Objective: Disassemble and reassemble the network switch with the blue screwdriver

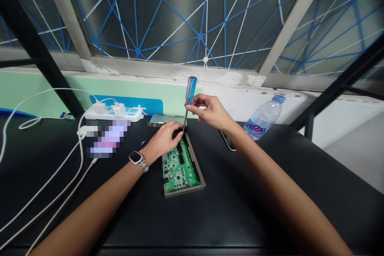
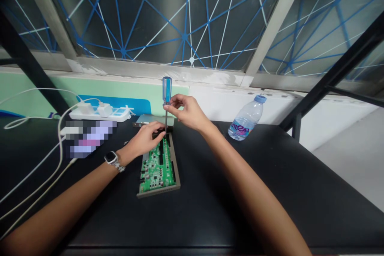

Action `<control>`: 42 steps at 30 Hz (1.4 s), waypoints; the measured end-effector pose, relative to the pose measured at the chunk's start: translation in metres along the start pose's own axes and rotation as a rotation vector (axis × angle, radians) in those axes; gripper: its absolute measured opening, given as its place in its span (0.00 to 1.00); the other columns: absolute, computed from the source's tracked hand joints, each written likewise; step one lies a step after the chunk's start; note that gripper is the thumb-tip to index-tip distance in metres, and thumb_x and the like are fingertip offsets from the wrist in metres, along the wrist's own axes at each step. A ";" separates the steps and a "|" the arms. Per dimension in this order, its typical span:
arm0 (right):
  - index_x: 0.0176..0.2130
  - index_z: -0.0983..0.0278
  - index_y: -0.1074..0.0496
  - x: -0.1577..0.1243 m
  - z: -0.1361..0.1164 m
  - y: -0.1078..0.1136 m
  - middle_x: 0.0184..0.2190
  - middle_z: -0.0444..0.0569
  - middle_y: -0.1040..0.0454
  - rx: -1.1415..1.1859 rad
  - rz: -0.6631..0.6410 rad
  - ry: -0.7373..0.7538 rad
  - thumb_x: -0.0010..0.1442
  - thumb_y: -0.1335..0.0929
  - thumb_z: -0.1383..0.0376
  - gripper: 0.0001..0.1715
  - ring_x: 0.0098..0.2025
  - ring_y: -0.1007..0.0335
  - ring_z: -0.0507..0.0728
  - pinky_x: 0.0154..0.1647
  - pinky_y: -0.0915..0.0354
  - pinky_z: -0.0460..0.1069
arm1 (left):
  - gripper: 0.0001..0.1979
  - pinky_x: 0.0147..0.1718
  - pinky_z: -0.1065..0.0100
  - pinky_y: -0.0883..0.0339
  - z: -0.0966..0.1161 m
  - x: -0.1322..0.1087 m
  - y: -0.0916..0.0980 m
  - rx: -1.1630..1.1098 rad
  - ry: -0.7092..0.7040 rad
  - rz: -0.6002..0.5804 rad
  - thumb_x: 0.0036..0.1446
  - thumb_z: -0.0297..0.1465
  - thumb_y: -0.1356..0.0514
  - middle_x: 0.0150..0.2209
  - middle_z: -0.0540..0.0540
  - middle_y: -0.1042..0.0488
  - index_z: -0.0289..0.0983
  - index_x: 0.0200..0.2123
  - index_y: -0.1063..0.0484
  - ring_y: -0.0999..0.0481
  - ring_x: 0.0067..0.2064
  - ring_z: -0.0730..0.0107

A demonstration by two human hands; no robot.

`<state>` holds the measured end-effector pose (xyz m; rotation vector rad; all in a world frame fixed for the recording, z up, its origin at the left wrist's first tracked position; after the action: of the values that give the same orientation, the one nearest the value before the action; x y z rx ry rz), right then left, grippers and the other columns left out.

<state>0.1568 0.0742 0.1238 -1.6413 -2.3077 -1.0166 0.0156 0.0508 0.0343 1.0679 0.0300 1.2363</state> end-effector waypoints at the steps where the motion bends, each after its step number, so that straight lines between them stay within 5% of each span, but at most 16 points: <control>1: 0.34 0.64 0.30 0.000 0.000 0.000 0.32 0.48 0.29 -0.011 0.008 0.004 0.56 0.28 0.55 0.16 0.35 0.32 0.55 0.22 0.34 0.46 | 0.13 0.47 0.58 0.29 -0.002 -0.001 0.002 0.067 -0.009 -0.030 0.62 0.31 0.44 0.43 0.40 0.22 0.36 0.47 0.24 0.23 0.45 0.57; 8: 0.33 0.63 0.31 -0.001 -0.006 0.002 0.31 0.47 0.27 -0.118 0.079 0.053 0.58 0.28 0.57 0.13 0.34 0.31 0.54 0.35 0.35 0.50 | 0.14 0.44 0.60 0.31 -0.023 -0.002 0.005 0.196 -0.008 -0.211 0.61 0.25 0.46 0.41 0.42 0.21 0.38 0.42 0.21 0.23 0.42 0.58; 23: 0.33 0.62 0.33 -0.006 -0.014 -0.010 0.28 0.45 0.29 -0.175 0.189 0.071 0.58 0.30 0.57 0.12 0.31 0.31 0.54 0.34 0.35 0.50 | 0.14 0.45 0.59 0.32 -0.024 -0.004 0.015 0.182 -0.029 -0.205 0.61 0.27 0.45 0.38 0.41 0.21 0.40 0.40 0.18 0.22 0.41 0.57; 34: 0.41 0.59 0.41 -0.008 0.001 -0.027 0.34 0.44 0.26 0.027 0.056 -0.102 0.59 0.30 0.53 0.20 0.22 0.28 0.51 0.20 0.36 0.46 | 0.12 0.39 0.64 0.32 -0.022 -0.005 0.020 0.132 0.030 -0.177 0.55 0.27 0.42 0.35 0.42 0.20 0.39 0.36 0.18 0.22 0.36 0.61; 42: 0.43 0.62 0.35 -0.009 0.002 -0.033 0.33 0.48 0.23 -0.011 -0.007 -0.071 0.65 0.34 0.55 0.13 0.26 0.24 0.52 0.27 0.31 0.48 | 0.06 0.27 0.67 0.39 -0.056 -0.009 0.072 0.347 0.295 -0.226 0.48 0.27 0.43 0.24 0.46 0.24 0.37 0.27 0.25 0.27 0.26 0.65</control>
<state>0.1321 0.0625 0.1032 -1.7014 -2.3575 -0.9897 -0.0717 0.0751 0.0475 1.1331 0.5949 1.1963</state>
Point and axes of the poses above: each hand's wrist, its own x-axis towards the middle knuckle, its own y-axis out of the back of the hand, z = x × y, the point moved 7 cm from there along x, towards the middle knuckle
